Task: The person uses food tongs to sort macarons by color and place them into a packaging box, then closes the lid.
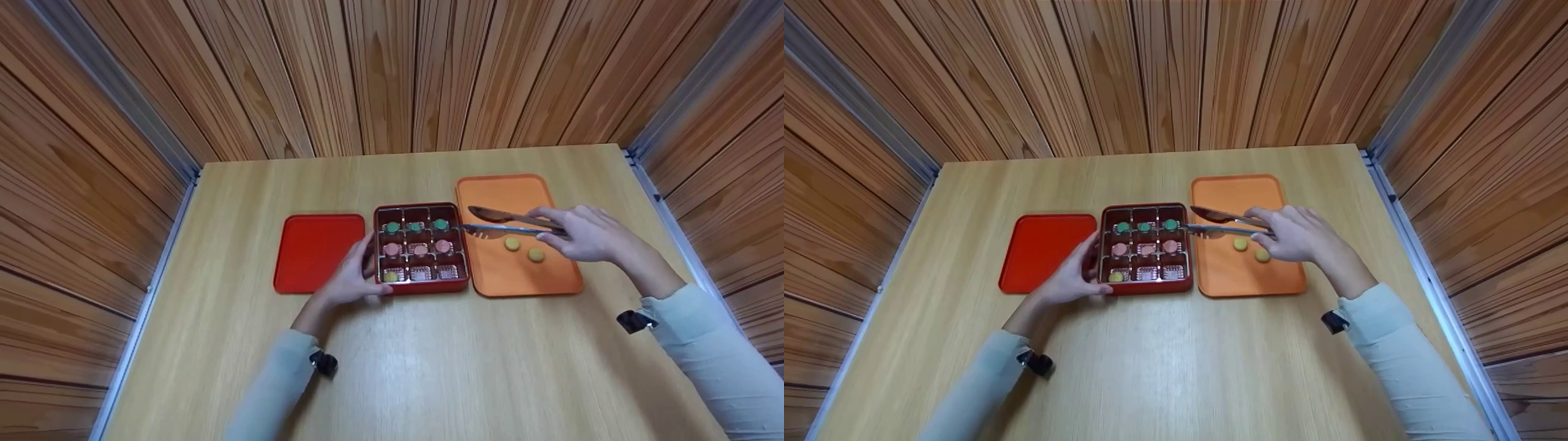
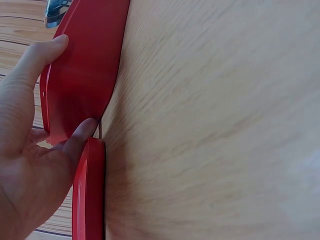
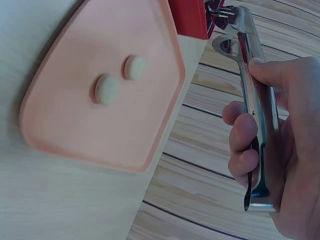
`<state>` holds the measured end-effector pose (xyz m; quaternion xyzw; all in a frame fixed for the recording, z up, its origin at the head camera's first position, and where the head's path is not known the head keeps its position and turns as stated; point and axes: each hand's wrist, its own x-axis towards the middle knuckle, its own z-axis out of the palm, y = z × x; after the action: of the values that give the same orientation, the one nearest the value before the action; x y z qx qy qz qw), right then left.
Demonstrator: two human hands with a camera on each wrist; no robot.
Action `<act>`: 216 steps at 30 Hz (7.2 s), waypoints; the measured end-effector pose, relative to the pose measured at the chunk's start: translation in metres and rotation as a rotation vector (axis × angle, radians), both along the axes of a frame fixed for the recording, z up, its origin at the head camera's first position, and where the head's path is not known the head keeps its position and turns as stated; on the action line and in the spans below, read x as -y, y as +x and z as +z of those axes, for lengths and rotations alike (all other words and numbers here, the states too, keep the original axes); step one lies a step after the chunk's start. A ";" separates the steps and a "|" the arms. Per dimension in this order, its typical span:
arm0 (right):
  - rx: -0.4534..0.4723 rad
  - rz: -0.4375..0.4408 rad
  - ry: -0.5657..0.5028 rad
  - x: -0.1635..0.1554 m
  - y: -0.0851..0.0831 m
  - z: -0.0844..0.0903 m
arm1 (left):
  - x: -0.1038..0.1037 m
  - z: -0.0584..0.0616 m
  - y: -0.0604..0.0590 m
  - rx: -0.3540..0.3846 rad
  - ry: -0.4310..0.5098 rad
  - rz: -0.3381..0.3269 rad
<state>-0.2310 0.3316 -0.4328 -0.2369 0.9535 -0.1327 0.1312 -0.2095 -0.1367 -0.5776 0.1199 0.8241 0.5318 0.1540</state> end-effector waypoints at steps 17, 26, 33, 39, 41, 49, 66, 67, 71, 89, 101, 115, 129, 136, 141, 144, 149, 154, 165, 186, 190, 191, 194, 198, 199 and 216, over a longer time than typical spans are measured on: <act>0.000 -0.024 0.033 -0.027 0.000 -0.003 | 0.000 0.001 0.002 0.007 0.018 0.003; 0.079 -0.056 0.035 -0.040 -0.006 -0.005 | -0.001 0.001 0.002 0.019 -0.009 0.005; 0.091 -0.069 0.029 -0.049 -0.007 -0.013 | -0.001 0.002 0.002 0.005 -0.002 0.004; 0.104 -0.073 0.057 -0.050 -0.005 -0.021 | 0.000 0.001 0.002 0.010 0.014 -0.003; 0.114 -0.075 0.065 -0.051 -0.005 -0.024 | 0.000 0.001 0.002 0.011 0.011 -0.002; 0.104 -0.079 0.080 -0.055 -0.005 -0.031 | 0.000 0.001 0.001 0.000 -0.010 0.005; 0.102 -0.069 0.071 -0.058 -0.008 -0.038 | -0.001 0.001 0.002 0.006 0.003 0.001; 0.104 -0.069 0.070 -0.058 -0.008 -0.038 | -0.001 0.001 0.002 0.005 0.004 -0.001; 0.126 -0.077 0.074 -0.058 -0.008 -0.038 | -0.002 0.001 0.002 0.008 -0.001 0.001; 0.148 -0.091 0.050 -0.062 -0.011 -0.034 | -0.002 0.002 0.002 0.014 -0.020 0.010; 0.086 -0.080 0.030 -0.063 -0.015 -0.019 | -0.002 0.003 0.003 0.015 -0.007 0.013; 0.066 -0.062 -0.004 -0.038 -0.018 -0.003 | -0.002 0.002 0.003 0.011 -0.006 0.012; -0.005 0.018 -0.020 -0.006 -0.016 0.007 | -0.002 0.001 0.002 0.014 -0.005 0.020; 0.016 0.031 -0.008 0.013 -0.015 0.009 | -0.001 0.002 0.002 0.008 -0.003 0.011; 0.016 0.046 -0.016 0.027 -0.015 0.010 | -0.001 0.001 0.002 -0.003 -0.010 0.016; 0.010 0.064 -0.023 0.036 -0.015 0.010 | 0.000 0.000 0.002 -0.013 -0.017 0.011; -0.022 0.118 -0.035 0.048 -0.015 0.009 | 0.000 0.000 0.001 -0.016 -0.019 0.005; -0.041 0.159 -0.044 0.059 -0.014 0.007 | 0.000 0.000 0.001 -0.011 -0.009 0.007; -0.067 0.218 -0.026 0.078 -0.007 -0.006 | -0.001 -0.001 0.001 -0.006 -0.001 0.005; -0.023 0.240 0.006 0.092 -0.002 -0.025 | -0.001 0.003 0.002 0.002 -0.009 0.003; -0.017 0.237 0.004 0.092 -0.002 -0.025 | -0.001 0.003 0.002 0.003 -0.004 0.002; -0.015 0.235 0.003 0.092 -0.002 -0.025 | -0.001 0.003 0.002 0.003 -0.004 0.002; -0.011 0.229 0.003 0.092 -0.002 -0.026 | -0.001 0.003 0.002 0.004 -0.007 0.002; -0.004 0.218 0.005 0.091 -0.002 -0.026 | -0.001 0.002 0.002 0.005 -0.003 0.002; -0.001 0.215 0.005 0.091 -0.002 -0.026 | -0.001 0.002 0.002 0.003 -0.003 0.002; -0.037 0.217 -0.038 0.071 -0.001 -0.019 | -0.001 0.001 0.002 -0.007 0.003 0.001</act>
<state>-0.2322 0.2608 -0.4521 -0.3436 0.9217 -0.1314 0.1228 -0.2076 -0.1359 -0.5769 0.1215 0.8239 0.5327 0.1504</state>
